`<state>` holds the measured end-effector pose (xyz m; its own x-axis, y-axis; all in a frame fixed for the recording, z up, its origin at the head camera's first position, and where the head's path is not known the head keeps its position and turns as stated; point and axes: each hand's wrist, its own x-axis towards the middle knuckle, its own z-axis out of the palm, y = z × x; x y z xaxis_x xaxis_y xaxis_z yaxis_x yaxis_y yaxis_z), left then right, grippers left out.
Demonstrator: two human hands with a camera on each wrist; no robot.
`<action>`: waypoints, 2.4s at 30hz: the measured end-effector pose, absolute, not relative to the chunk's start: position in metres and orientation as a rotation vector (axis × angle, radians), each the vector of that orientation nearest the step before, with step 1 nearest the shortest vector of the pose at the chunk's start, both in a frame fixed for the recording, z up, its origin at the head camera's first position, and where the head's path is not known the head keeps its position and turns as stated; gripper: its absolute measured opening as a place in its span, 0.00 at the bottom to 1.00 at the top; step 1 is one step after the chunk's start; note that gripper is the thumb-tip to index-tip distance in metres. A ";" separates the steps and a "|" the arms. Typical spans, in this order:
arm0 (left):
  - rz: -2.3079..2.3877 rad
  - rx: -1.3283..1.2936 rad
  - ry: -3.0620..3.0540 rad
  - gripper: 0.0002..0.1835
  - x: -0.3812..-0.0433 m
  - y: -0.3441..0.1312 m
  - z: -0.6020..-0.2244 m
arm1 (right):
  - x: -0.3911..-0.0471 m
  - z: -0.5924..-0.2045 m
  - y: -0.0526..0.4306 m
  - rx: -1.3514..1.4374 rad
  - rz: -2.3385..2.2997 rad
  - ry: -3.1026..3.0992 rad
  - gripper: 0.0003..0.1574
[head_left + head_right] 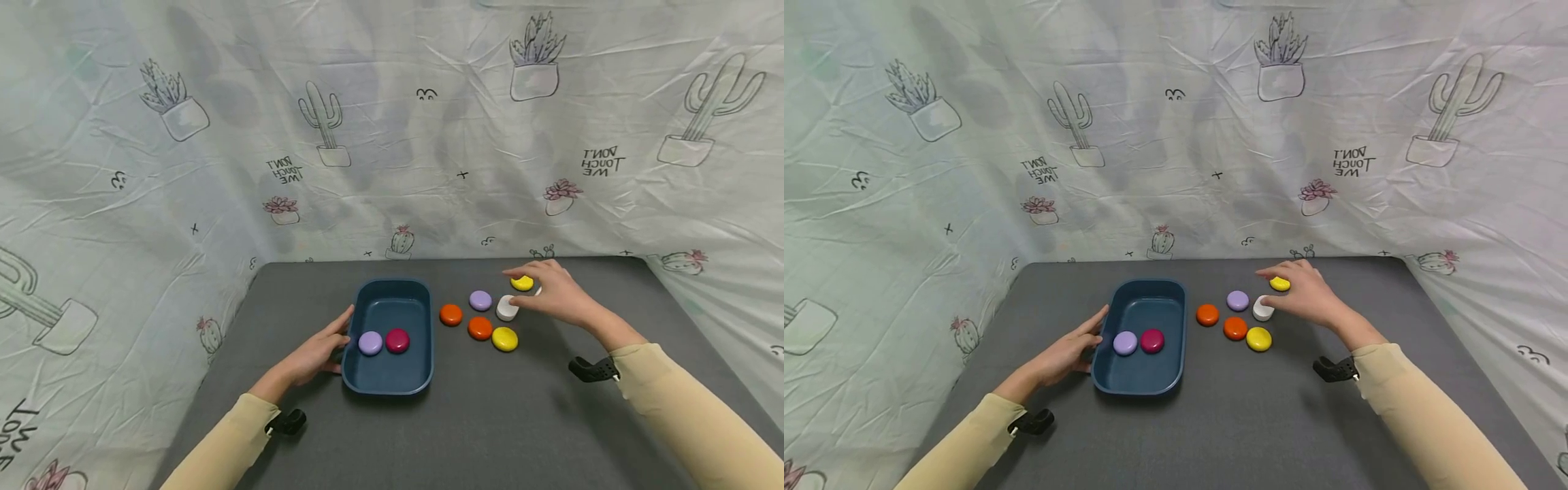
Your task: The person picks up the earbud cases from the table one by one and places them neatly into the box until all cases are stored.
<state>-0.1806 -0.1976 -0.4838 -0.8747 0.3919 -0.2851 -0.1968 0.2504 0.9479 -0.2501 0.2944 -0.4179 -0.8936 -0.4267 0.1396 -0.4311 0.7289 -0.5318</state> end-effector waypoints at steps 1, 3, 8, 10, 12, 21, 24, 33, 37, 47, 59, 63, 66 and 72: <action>1.664 0.172 2.061 0.37 -0.180 -0.197 -0.484 | -0.249 -0.418 0.299 0.712 0.892 -2.919 0.36; 1.664 0.166 2.064 0.37 -0.180 -0.198 -0.484 | -0.247 -0.420 0.307 0.687 0.881 -2.932 0.37; 1.659 0.165 2.063 0.37 -0.179 -0.198 -0.483 | -0.247 -0.426 0.327 0.616 0.828 -2.955 0.38; 1.655 0.166 2.065 0.36 -0.179 -0.198 -0.483 | -0.248 -0.428 0.335 0.579 0.816 -2.965 0.39; 1.656 0.169 2.065 0.36 -0.178 -0.198 -0.482 | -0.249 -0.431 0.341 0.535 0.815 -2.979 0.39; 1.658 0.173 2.073 0.36 -0.178 -0.199 -0.484 | -0.255 -0.448 0.361 0.390 0.780 -3.044 0.42; 1.659 0.171 2.071 0.36 -0.178 -0.199 -0.483 | -0.257 -0.453 0.364 0.366 0.774 -3.061 0.44; 1.661 0.171 2.062 0.36 -0.178 -0.199 -0.484 | -0.269 -0.476 0.375 0.282 0.801 -3.119 0.52; 1.665 0.177 2.056 0.36 -0.179 -0.199 -0.484 | -0.273 -0.484 0.378 0.258 0.801 -3.133 0.55; 1.668 0.175 2.055 0.36 -0.180 -0.200 -0.484 | -0.279 -0.488 0.374 0.266 0.802 -3.136 0.57; 1.663 0.189 2.050 0.35 -0.190 -0.204 -0.486 | -0.285 -0.492 0.370 0.226 0.783 -3.143 0.59; 1.658 0.201 2.050 0.36 -0.193 -0.205 -0.486 | -0.286 -0.493 0.368 0.218 0.774 -3.139 0.59; 1.658 0.211 2.047 0.36 -0.195 -0.206 -0.485 | -0.287 -0.493 0.367 0.215 0.764 -3.134 0.57; 1.657 0.205 2.048 0.36 -0.199 -0.207 -0.486 | -0.288 -0.493 0.364 0.201 0.753 -3.135 0.56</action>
